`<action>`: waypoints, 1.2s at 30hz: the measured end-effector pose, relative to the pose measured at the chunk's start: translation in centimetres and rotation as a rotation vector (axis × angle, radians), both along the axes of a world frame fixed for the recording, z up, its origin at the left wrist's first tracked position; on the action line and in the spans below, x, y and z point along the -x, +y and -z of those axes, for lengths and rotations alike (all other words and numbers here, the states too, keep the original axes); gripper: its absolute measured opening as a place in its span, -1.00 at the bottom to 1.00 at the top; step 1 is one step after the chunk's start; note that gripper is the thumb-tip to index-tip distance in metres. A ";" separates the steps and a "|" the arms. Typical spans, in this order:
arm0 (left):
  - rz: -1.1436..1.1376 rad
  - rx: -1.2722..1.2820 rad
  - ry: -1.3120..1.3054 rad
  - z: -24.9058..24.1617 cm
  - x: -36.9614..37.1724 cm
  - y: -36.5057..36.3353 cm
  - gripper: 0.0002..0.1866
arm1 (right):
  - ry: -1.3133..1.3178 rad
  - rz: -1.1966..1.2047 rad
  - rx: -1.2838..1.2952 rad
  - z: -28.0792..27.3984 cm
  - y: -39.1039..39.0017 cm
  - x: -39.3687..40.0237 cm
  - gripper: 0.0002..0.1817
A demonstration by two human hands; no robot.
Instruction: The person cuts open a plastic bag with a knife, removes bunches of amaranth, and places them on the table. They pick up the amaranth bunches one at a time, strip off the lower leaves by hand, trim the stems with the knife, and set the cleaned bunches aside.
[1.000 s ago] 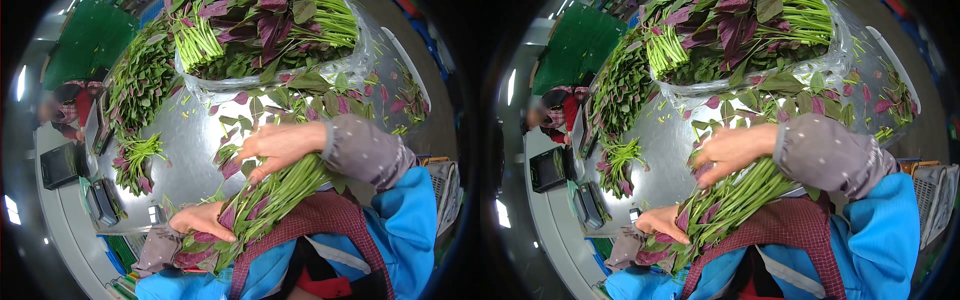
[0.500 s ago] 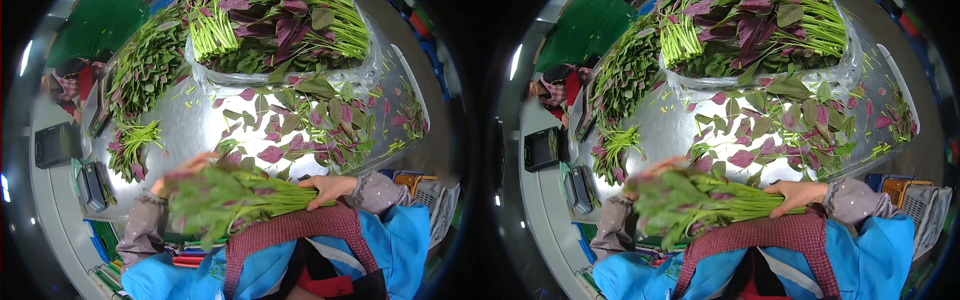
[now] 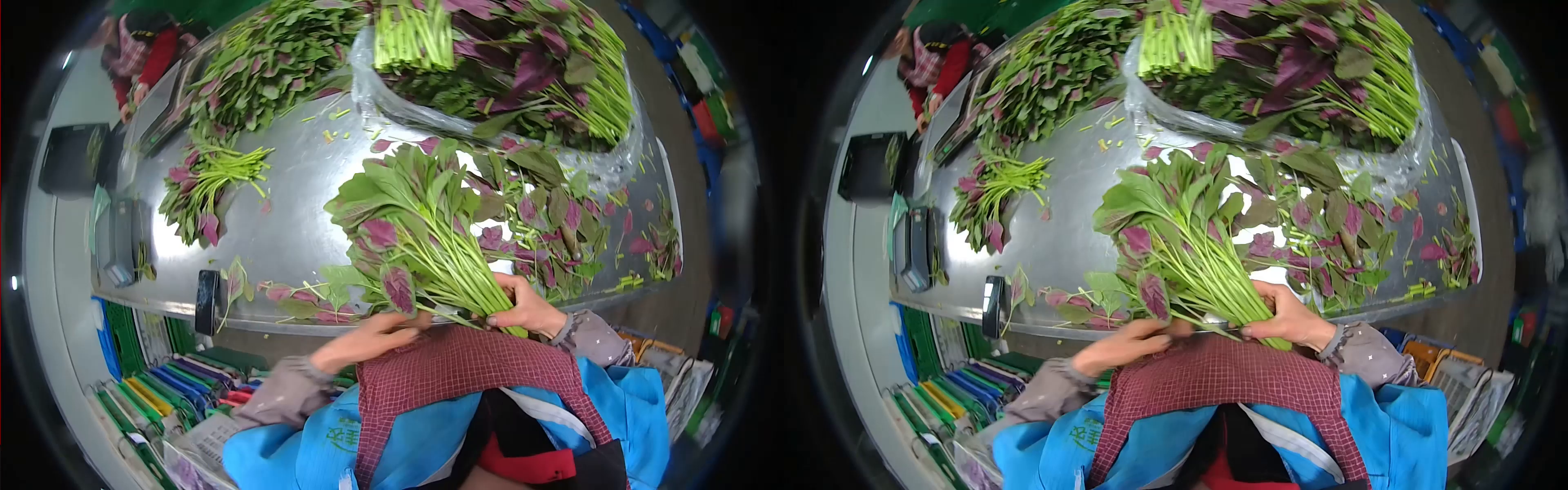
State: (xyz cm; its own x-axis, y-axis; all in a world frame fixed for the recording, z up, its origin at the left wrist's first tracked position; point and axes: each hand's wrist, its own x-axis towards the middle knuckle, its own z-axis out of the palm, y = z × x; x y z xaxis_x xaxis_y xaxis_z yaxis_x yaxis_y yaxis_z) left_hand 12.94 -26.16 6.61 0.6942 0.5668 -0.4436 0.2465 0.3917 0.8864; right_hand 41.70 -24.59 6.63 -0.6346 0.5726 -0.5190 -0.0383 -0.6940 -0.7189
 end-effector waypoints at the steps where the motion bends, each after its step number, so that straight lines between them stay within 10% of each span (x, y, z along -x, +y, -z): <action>1: -0.162 0.043 -0.137 -0.7 -2.3 -0.1 -0.62 | -0.003 -0.025 -0.011 -1.1 1.0 0.9 -0.33; 7: -0.885 0.139 -0.437 -2.5 -6.5 2.3 -0.66 | -0.068 0.064 -0.694 -3.5 4.3 7.0 -0.33; 11: -1.035 0.303 -0.675 -2.5 -3.6 3.7 -0.66 | 0.091 0.254 -0.177 -0.4 3.7 8.4 -0.58; 14: -1.052 0.757 -0.719 2.7 -1.9 1.5 -0.64 | -0.013 0.277 0.041 1.2 2.2 8.5 -0.68; 19: -0.959 0.776 -0.778 4.1 -3.5 -0.9 -0.57 | -0.139 0.273 0.201 1.3 2.0 8.3 -0.66; 22: -0.901 0.646 -0.382 4.2 -4.4 -0.8 -0.62 | -0.203 0.176 -0.003 2.0 2.0 8.6 -0.62; 28: -1.027 0.402 -0.434 2.0 -3.3 -0.7 -0.69 | -0.375 0.179 -0.522 0.5 2.8 6.8 -0.59; 33: -0.969 0.755 -0.578 3.2 -1.8 -1.1 -0.71 | -0.372 0.065 -0.062 1.8 3.8 5.4 -0.65; 36: -1.020 0.289 -0.480 -3.3 3.3 0.9 -0.65 | -0.612 0.068 -0.856 -5.2 6.4 4.0 -0.61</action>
State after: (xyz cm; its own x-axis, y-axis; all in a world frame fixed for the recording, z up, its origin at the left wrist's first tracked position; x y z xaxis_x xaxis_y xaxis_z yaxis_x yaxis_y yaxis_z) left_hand 9.64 -25.21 9.94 0.1061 0.8799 -0.4632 -0.6366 0.4179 0.6482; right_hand 37.70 -18.24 11.80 -0.3534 0.9240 -0.1459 0.4767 0.0437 -0.8780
